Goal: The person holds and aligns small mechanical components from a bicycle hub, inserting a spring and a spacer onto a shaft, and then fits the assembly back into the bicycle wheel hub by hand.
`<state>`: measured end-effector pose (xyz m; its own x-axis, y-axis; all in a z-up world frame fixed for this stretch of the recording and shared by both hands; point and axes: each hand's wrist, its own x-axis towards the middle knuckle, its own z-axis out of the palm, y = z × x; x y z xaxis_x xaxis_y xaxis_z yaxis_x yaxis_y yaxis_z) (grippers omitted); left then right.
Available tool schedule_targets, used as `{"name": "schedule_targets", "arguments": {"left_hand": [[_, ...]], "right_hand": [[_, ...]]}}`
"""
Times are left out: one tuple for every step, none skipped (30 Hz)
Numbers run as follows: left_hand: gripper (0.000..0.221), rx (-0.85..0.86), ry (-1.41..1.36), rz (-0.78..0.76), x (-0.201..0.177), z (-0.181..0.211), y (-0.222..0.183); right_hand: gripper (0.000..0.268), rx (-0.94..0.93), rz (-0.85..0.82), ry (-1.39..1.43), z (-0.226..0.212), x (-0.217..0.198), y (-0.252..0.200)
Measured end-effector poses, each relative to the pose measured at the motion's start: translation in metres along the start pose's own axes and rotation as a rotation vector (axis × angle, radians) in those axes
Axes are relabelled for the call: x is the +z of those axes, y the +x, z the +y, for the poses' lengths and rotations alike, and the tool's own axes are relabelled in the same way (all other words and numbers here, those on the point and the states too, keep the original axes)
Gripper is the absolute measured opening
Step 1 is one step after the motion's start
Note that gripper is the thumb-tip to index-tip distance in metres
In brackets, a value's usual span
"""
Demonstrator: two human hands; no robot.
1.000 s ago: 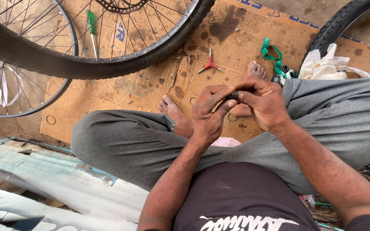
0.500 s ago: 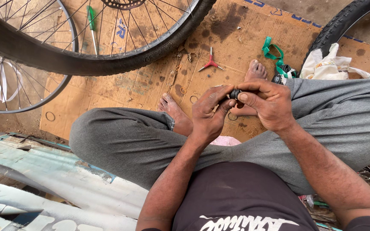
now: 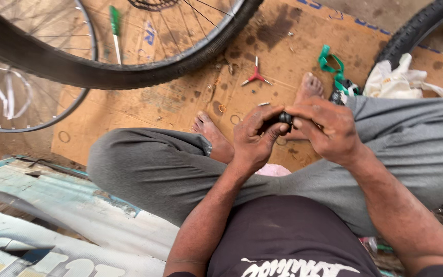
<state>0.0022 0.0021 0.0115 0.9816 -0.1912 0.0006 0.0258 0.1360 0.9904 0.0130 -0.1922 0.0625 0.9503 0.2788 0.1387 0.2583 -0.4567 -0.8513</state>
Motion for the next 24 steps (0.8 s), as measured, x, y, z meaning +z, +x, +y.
{"name": "schedule_targets", "arguments": {"left_hand": [[0.033, 0.02, 0.047, 0.014, 0.0, 0.001, 0.0], [0.033, 0.039, 0.092, 0.025, 0.001, 0.002, 0.001], [0.033, 0.048, 0.096, 0.029, 0.0, 0.002, 0.001], [0.032, 0.05, 0.082, 0.012, 0.0, 0.002, 0.001], [0.032, 0.051, 0.069, -0.005, 0.0, 0.001, 0.0], [0.032, 0.054, 0.069, -0.002, -0.001, 0.001, 0.0], [0.032, 0.088, 0.044, -0.013, -0.001, 0.001, -0.001], [0.033, 0.121, 0.019, -0.026, -0.002, 0.001, -0.001], [0.033, 0.124, 0.019, -0.024, -0.003, 0.002, -0.002], [0.033, 0.156, 0.092, -0.015, -0.003, 0.004, -0.003], [0.033, 0.187, 0.164, -0.006, -0.003, 0.005, -0.003], [0.033, 0.183, 0.164, -0.008, -0.003, 0.006, -0.004], [0.034, 0.235, 0.181, 0.002, -0.003, 0.006, -0.005], [0.036, 0.291, 0.197, 0.012, -0.002, 0.007, -0.003], [0.036, 0.291, 0.196, 0.009, -0.002, 0.007, -0.002], [0.035, 0.265, 0.219, 0.003, -0.002, 0.007, -0.002], [0.035, 0.239, 0.242, -0.003, -0.001, 0.007, -0.003], [0.035, 0.238, 0.241, -0.003, -0.001, 0.006, -0.002], [0.034, 0.254, 0.274, -0.007, 0.0, 0.005, -0.001], [0.033, 0.271, 0.308, -0.01, 0.0, 0.004, -0.001], [0.033, 0.271, 0.309, -0.011, 0.0, 0.003, -0.001], [0.033, 0.27, 0.309, -0.009, -0.001, 0.002, -0.001], [0.033, 0.27, 0.31, -0.007, 0.0, 0.001, -0.001], [0.033, 0.271, 0.308, -0.011, 0.001, 0.0, -0.001]], "right_hand": [[0.026, -0.012, 0.0, 0.004, -0.002, -0.001, 0.002], [0.031, -0.05, -0.001, -0.003, -0.005, -0.002, 0.003], [0.037, -0.089, -0.003, -0.01, -0.006, -0.002, 0.003], [0.037, -0.095, -0.005, -0.01, -0.006, -0.002, 0.003], [0.034, -0.094, 0.01, 0.003, -0.006, 0.0, 0.004], [0.031, -0.09, 0.025, 0.015, -0.005, 0.002, 0.003], [0.031, -0.094, 0.023, 0.015, -0.005, 0.003, 0.001], [0.03, -0.051, 0.024, 0.002, -0.006, 0.004, -0.001], [0.029, -0.007, 0.024, -0.01, -0.007, 0.005, -0.002], [0.029, -0.009, 0.026, -0.01, -0.007, 0.006, -0.003], [0.027, 0.063, 0.011, 0.139, -0.008, 0.007, -0.004], [0.025, 0.142, -0.005, 0.291, -0.009, 0.008, -0.006], [0.025, 0.146, -0.003, 0.293, -0.009, 0.009, -0.008], [0.025, 0.133, -0.009, 0.321, -0.008, 0.008, -0.007], [0.024, 0.12, -0.015, 0.349, -0.007, 0.008, -0.006], [0.024, 0.122, -0.015, 0.35, -0.007, 0.007, -0.007], [0.024, 0.16, -0.02, 0.338, -0.006, 0.007, -0.007], [0.023, 0.197, -0.025, 0.325, -0.006, 0.007, -0.007], [0.023, 0.198, -0.025, 0.325, -0.006, 0.007, -0.007], [0.023, 0.282, -0.031, 0.365, -0.006, 0.008, -0.006], [0.022, 0.366, -0.037, 0.405, -0.007, 0.008, -0.005], [0.022, 0.367, -0.034, 0.407, -0.008, 0.009, -0.005], [0.023, 0.33, -0.02, 0.415, -0.009, 0.01, -0.005], [0.023, 0.294, -0.004, 0.42, -0.01, 0.01, -0.004]]}}
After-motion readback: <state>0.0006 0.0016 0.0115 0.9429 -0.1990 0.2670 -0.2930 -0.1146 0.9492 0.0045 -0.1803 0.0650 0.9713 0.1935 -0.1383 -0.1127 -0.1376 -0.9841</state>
